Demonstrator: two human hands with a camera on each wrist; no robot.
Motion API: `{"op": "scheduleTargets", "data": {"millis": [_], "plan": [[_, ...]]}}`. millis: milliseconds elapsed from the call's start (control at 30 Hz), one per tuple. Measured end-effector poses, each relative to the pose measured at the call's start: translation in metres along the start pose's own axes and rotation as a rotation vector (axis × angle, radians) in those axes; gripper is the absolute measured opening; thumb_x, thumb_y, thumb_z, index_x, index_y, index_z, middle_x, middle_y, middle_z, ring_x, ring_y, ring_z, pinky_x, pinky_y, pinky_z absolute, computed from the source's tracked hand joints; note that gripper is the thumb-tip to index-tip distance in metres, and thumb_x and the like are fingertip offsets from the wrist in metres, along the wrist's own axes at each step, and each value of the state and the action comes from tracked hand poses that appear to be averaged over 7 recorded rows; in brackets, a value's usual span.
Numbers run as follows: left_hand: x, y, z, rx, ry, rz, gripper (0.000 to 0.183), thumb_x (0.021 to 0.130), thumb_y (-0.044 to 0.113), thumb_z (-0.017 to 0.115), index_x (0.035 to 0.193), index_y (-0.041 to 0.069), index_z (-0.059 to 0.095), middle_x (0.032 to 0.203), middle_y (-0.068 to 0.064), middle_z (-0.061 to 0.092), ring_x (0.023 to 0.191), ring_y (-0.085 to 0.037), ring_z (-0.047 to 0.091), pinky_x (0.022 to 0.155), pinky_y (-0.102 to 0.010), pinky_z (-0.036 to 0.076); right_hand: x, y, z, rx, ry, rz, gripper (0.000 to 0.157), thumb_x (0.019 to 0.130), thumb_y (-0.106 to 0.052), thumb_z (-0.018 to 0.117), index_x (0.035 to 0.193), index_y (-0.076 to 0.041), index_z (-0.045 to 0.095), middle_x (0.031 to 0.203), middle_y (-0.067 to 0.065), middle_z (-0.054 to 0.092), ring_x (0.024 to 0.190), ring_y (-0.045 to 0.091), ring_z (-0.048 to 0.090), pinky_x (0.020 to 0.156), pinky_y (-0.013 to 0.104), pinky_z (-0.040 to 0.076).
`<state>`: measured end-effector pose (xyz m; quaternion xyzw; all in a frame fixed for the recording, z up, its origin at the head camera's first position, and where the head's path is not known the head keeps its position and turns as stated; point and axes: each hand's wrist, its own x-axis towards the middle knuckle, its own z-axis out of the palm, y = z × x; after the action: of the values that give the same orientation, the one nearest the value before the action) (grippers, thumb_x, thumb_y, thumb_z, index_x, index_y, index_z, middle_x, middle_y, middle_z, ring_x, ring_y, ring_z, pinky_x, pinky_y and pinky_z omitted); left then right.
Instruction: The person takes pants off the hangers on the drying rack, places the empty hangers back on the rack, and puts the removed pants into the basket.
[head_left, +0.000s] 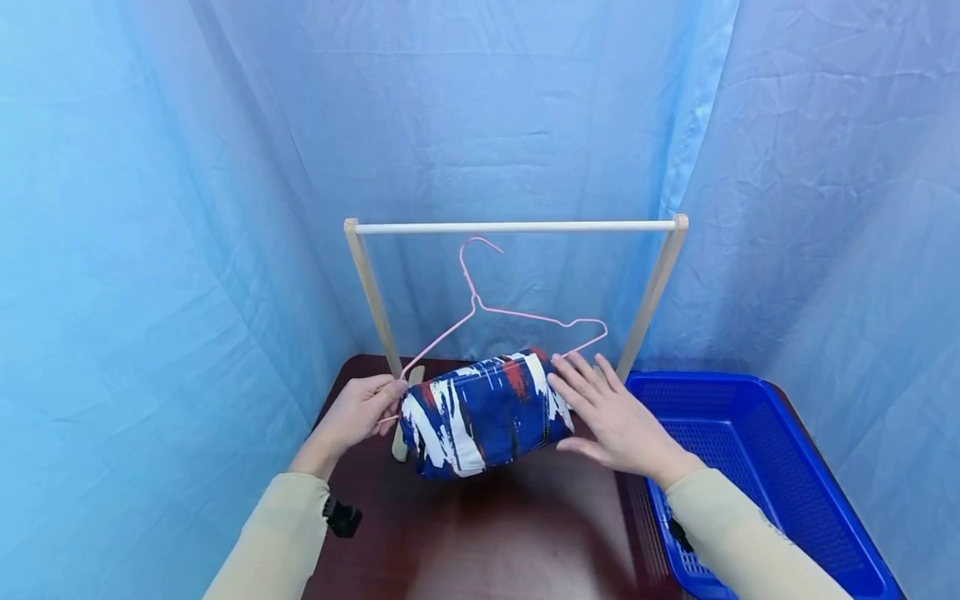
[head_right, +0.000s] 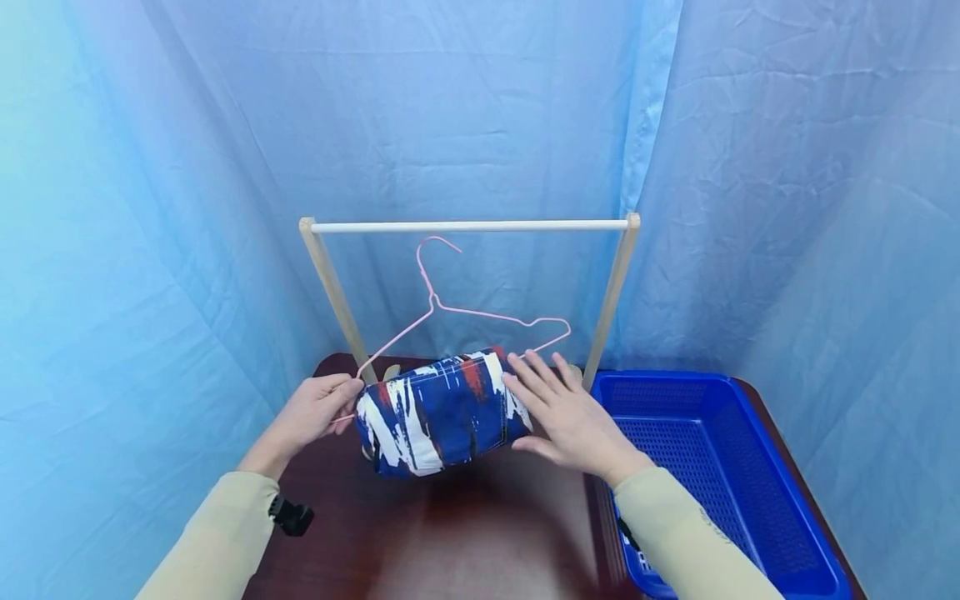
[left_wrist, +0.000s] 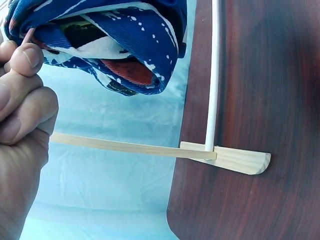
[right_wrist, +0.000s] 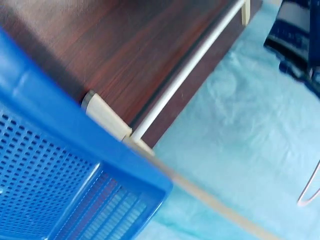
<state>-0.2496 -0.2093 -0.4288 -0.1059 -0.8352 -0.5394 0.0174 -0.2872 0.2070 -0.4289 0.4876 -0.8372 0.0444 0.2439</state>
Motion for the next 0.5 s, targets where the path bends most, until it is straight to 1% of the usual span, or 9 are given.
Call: {"op": "scheduleTargets", "data": {"millis": [100,133,200,267,300,333,433,467,500], "plan": [[0.001,0.0,0.001,-0.004,-0.004,-0.007,0.041,0.107,0.035,0.056,0.078,0.006,0.059,0.059,-0.008,0.055,0.046,-0.019,0.048,0.042,-0.025,0.035,0.006,-0.01,0.008,-0.03,0.031,-0.065,0.088,0.098,-0.066,0.053,0.16,-0.007,0.032,0.168,0.016,0.023,0.154,0.038,0.024,0.123,0.059,0.013],[0.001,0.0,0.002,-0.008,-0.004,-0.01,0.041,0.106,0.036,0.056,0.079,0.006,0.059,0.059,-0.008,0.055,0.047,-0.019,0.048,0.043,-0.025,0.036,0.008,-0.014,0.011,-0.046,0.034,-0.081,0.089,0.098,-0.067,0.052,0.16,-0.007,0.031,0.168,0.015,0.023,0.153,0.038,0.026,0.122,0.059,0.015],[0.002,0.0,0.003,-0.016,-0.003,-0.018,0.042,0.106,0.036,0.056,0.079,0.006,0.059,0.06,-0.008,0.054,0.047,-0.018,0.049,0.043,-0.025,0.036,0.012,-0.021,0.016,-0.071,0.033,-0.107,0.091,0.096,-0.068,0.053,0.161,-0.008,0.03,0.168,0.015,0.022,0.153,0.036,0.027,0.122,0.059,0.018],[0.002,0.0,0.004,-0.017,-0.002,-0.023,0.042,0.107,0.036,0.055,0.079,0.006,0.059,0.06,-0.007,0.054,0.048,-0.019,0.05,0.043,-0.025,0.037,0.015,-0.029,0.022,-0.1,0.012,-0.117,0.095,0.094,-0.068,0.058,0.162,-0.009,0.027,0.17,0.013,0.019,0.154,0.034,0.025,0.122,0.057,0.019],[0.003,0.0,0.005,-0.017,-0.001,-0.023,0.042,0.107,0.036,0.055,0.078,0.006,0.059,0.061,-0.007,0.054,0.048,-0.021,0.05,0.044,-0.025,0.037,0.017,-0.033,0.024,-0.111,-0.003,-0.116,0.099,0.092,-0.067,0.062,0.162,-0.009,0.025,0.17,0.012,0.017,0.155,0.033,0.023,0.122,0.057,0.019],[0.003,0.001,0.005,-0.017,0.001,-0.023,0.043,0.106,0.038,0.055,0.078,0.006,0.059,0.061,-0.007,0.054,0.049,-0.025,0.051,0.044,-0.025,0.037,0.019,-0.037,0.027,-0.12,-0.013,-0.114,0.101,0.09,-0.067,0.064,0.162,-0.01,0.024,0.171,0.011,0.015,0.156,0.032,0.021,0.123,0.056,0.018],[0.004,0.003,0.008,-0.018,0.003,-0.022,0.043,0.107,0.038,0.055,0.077,0.007,0.059,0.061,-0.006,0.054,0.053,-0.038,0.053,0.044,-0.025,0.037,0.024,-0.049,0.034,-0.137,-0.023,-0.109,0.104,0.089,-0.067,0.067,0.163,-0.009,0.023,0.171,0.01,0.013,0.157,0.03,0.018,0.123,0.056,0.018],[0.004,0.003,0.009,-0.019,0.003,-0.022,0.043,0.107,0.038,0.055,0.078,0.007,0.059,0.062,-0.007,0.054,0.055,-0.041,0.054,0.044,-0.025,0.037,0.026,-0.053,0.037,-0.136,-0.025,-0.103,0.104,0.089,-0.066,0.067,0.163,-0.009,0.022,0.171,0.01,0.012,0.157,0.029,0.017,0.123,0.056,0.017],[0.004,0.004,0.01,-0.019,0.003,-0.025,0.043,0.107,0.038,0.055,0.078,0.007,0.058,0.062,-0.006,0.054,0.056,-0.042,0.054,0.045,-0.025,0.038,0.028,-0.056,0.039,-0.134,-0.023,-0.1,0.104,0.089,-0.066,0.068,0.163,-0.009,0.022,0.171,0.01,0.012,0.157,0.029,0.017,0.123,0.057,0.016]]}}
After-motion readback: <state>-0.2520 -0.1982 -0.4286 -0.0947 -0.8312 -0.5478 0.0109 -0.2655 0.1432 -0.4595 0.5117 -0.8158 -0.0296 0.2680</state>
